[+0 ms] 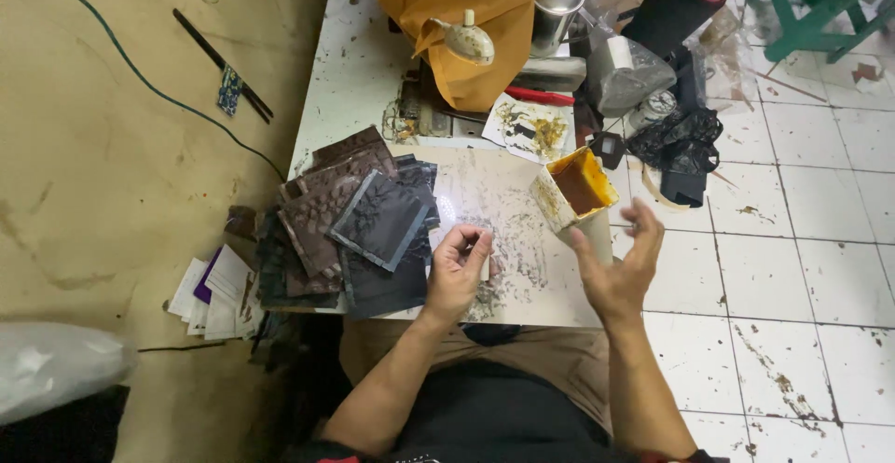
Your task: Applying edge finish to leather components and trimming them with scissors at a workbench.
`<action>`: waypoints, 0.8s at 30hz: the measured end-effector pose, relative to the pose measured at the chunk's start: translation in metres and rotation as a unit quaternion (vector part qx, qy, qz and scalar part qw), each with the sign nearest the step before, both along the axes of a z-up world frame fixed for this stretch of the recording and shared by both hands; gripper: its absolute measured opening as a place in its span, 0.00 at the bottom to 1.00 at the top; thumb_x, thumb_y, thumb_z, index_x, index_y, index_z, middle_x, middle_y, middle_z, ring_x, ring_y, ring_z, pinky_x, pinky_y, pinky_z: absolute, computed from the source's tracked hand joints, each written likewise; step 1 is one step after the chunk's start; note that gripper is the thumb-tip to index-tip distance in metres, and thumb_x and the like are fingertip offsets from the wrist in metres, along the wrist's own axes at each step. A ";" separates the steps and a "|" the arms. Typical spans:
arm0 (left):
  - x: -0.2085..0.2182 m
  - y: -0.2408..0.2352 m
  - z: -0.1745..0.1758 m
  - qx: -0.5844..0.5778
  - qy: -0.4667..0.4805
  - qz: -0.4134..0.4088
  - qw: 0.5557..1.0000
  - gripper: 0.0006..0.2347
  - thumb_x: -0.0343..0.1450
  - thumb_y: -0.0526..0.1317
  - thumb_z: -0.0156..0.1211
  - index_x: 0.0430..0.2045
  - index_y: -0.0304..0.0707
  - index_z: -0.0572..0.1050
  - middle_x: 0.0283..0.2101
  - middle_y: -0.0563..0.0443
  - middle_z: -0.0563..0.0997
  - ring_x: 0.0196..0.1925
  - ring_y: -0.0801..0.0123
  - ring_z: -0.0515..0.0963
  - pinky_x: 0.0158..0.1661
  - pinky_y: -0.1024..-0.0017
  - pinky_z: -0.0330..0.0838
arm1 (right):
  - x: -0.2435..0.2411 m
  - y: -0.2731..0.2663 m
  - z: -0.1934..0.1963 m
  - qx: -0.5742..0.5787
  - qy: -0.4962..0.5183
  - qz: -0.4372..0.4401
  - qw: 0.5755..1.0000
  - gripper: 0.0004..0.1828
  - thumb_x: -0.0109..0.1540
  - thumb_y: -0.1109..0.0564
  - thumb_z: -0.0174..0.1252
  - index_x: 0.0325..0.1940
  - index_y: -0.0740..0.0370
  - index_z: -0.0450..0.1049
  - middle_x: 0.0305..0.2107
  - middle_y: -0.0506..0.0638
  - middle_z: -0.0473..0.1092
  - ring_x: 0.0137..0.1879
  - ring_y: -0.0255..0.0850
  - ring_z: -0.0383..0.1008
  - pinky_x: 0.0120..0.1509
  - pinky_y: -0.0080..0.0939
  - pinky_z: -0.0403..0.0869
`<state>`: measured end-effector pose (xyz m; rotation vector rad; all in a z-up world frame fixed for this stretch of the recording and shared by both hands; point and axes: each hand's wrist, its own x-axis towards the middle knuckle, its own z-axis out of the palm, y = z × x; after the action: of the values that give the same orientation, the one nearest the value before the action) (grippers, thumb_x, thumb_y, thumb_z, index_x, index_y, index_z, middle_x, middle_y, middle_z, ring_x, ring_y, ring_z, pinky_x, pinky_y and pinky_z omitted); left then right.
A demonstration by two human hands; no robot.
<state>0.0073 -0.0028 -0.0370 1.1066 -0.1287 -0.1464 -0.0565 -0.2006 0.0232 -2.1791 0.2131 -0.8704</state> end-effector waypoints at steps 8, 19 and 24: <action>0.008 -0.010 -0.021 0.027 -0.021 0.004 0.999 0.08 0.75 0.38 0.62 0.40 0.31 0.76 0.28 0.46 0.80 0.20 0.76 0.78 0.19 0.84 0.69 | 0.032 0.006 0.040 0.099 0.175 0.009 0.980 0.69 0.51 0.49 0.77 0.78 0.69 0.33 0.67 0.81 0.52 0.72 0.79 0.54 0.77 0.76 0.53; 0.006 -0.003 0.002 0.117 -0.066 -0.030 0.990 0.12 0.75 0.35 0.61 0.52 0.32 0.77 0.33 0.44 0.85 0.27 0.76 0.80 0.30 0.78 0.75 | 0.018 -0.023 -0.007 0.149 0.176 0.094 0.968 0.72 0.45 0.43 0.78 0.82 0.51 0.38 0.62 0.75 0.65 0.68 0.70 0.65 0.75 0.67 0.63; 0.009 -0.007 -0.002 0.130 -0.049 -0.029 0.990 0.11 0.74 0.36 0.63 0.49 0.33 0.79 0.33 0.45 0.85 0.27 0.76 0.80 0.29 0.79 0.76 | 0.074 -0.096 -0.043 0.193 0.078 0.135 0.969 0.24 0.73 0.52 0.49 0.72 0.61 0.57 0.57 0.64 0.66 0.64 0.58 0.68 0.69 0.58 0.67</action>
<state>0.0158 -0.0096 -0.0389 1.3718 -0.2347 -0.1647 0.0177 -0.2968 -0.0201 -1.8539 0.1447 -0.4592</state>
